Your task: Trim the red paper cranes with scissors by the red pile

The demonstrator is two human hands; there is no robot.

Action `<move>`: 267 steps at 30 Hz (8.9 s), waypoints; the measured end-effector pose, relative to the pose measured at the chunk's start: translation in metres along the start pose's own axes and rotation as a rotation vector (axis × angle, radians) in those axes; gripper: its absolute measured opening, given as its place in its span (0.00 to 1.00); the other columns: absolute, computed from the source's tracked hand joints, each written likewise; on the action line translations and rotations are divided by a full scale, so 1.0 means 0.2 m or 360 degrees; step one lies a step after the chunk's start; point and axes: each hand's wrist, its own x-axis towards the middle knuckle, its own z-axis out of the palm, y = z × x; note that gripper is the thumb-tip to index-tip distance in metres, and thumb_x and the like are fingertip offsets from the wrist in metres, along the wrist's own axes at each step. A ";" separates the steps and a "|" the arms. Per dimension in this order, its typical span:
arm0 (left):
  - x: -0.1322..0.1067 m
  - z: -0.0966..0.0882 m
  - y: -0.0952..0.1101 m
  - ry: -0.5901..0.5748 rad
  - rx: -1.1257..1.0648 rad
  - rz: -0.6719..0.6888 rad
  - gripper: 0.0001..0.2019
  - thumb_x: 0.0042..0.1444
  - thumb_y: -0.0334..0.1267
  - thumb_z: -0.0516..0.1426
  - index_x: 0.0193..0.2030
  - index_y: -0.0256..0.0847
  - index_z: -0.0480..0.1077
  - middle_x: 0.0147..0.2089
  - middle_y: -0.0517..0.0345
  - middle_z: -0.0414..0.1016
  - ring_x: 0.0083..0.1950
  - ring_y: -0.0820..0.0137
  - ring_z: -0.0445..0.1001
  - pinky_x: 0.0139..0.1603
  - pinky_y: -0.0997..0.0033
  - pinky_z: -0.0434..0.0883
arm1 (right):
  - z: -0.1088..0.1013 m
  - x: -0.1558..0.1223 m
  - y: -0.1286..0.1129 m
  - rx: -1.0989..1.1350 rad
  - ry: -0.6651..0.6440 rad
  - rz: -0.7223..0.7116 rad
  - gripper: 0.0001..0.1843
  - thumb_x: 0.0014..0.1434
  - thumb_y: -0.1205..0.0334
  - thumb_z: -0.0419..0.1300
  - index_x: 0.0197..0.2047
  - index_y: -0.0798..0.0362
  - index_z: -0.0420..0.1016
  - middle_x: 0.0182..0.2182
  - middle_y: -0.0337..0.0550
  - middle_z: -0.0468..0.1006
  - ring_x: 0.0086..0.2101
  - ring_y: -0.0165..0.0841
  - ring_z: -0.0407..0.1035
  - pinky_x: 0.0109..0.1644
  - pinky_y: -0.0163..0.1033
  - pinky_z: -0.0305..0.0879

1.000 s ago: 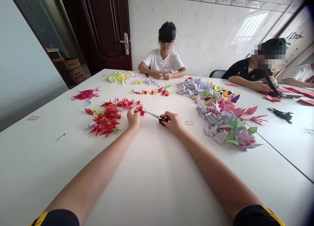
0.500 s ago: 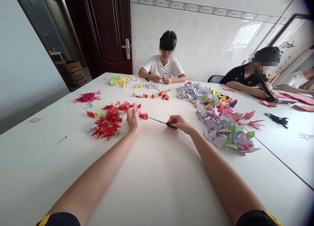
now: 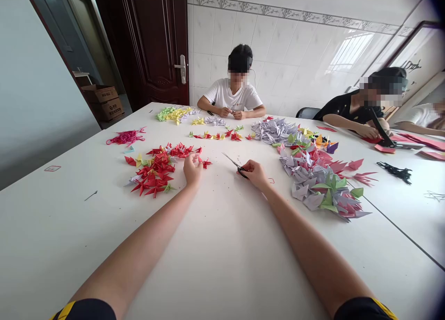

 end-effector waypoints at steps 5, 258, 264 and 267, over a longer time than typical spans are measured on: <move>-0.01 0.02 -0.01 -0.0217 0.0330 0.0177 0.17 0.46 0.23 0.58 0.42 0.42 0.75 0.53 0.49 0.73 0.59 0.59 0.69 0.61 0.59 0.65 | 0.02 -0.01 -0.01 -0.0056 0.0043 -0.0060 0.14 0.46 0.52 0.66 0.30 0.49 0.67 0.32 0.42 0.83 0.25 0.32 0.67 0.25 0.35 0.56; -0.02 0.01 0.05 -0.0232 -0.0879 -0.0366 0.07 0.50 0.33 0.62 0.37 0.36 0.74 0.39 0.52 0.77 0.33 0.72 0.77 0.41 0.65 0.78 | 0.06 -0.06 -0.07 0.0368 -0.0412 -0.0157 0.15 0.45 0.53 0.70 0.33 0.51 0.72 0.32 0.43 0.80 0.36 0.37 0.75 0.37 0.40 0.68; -0.01 0.01 0.04 -0.0232 -0.0882 -0.0342 0.08 0.49 0.35 0.63 0.36 0.36 0.75 0.37 0.53 0.77 0.32 0.73 0.76 0.40 0.66 0.77 | 0.07 -0.07 -0.08 0.0292 -0.0442 -0.0225 0.14 0.48 0.54 0.69 0.34 0.50 0.73 0.30 0.41 0.80 0.32 0.34 0.73 0.36 0.39 0.66; -0.01 0.01 0.04 -0.0246 -0.0893 -0.0333 0.08 0.48 0.34 0.63 0.36 0.36 0.75 0.35 0.54 0.77 0.32 0.73 0.76 0.40 0.67 0.77 | 0.07 -0.07 -0.08 0.0309 -0.0455 -0.0216 0.14 0.47 0.54 0.70 0.33 0.50 0.72 0.29 0.39 0.79 0.32 0.34 0.73 0.37 0.39 0.67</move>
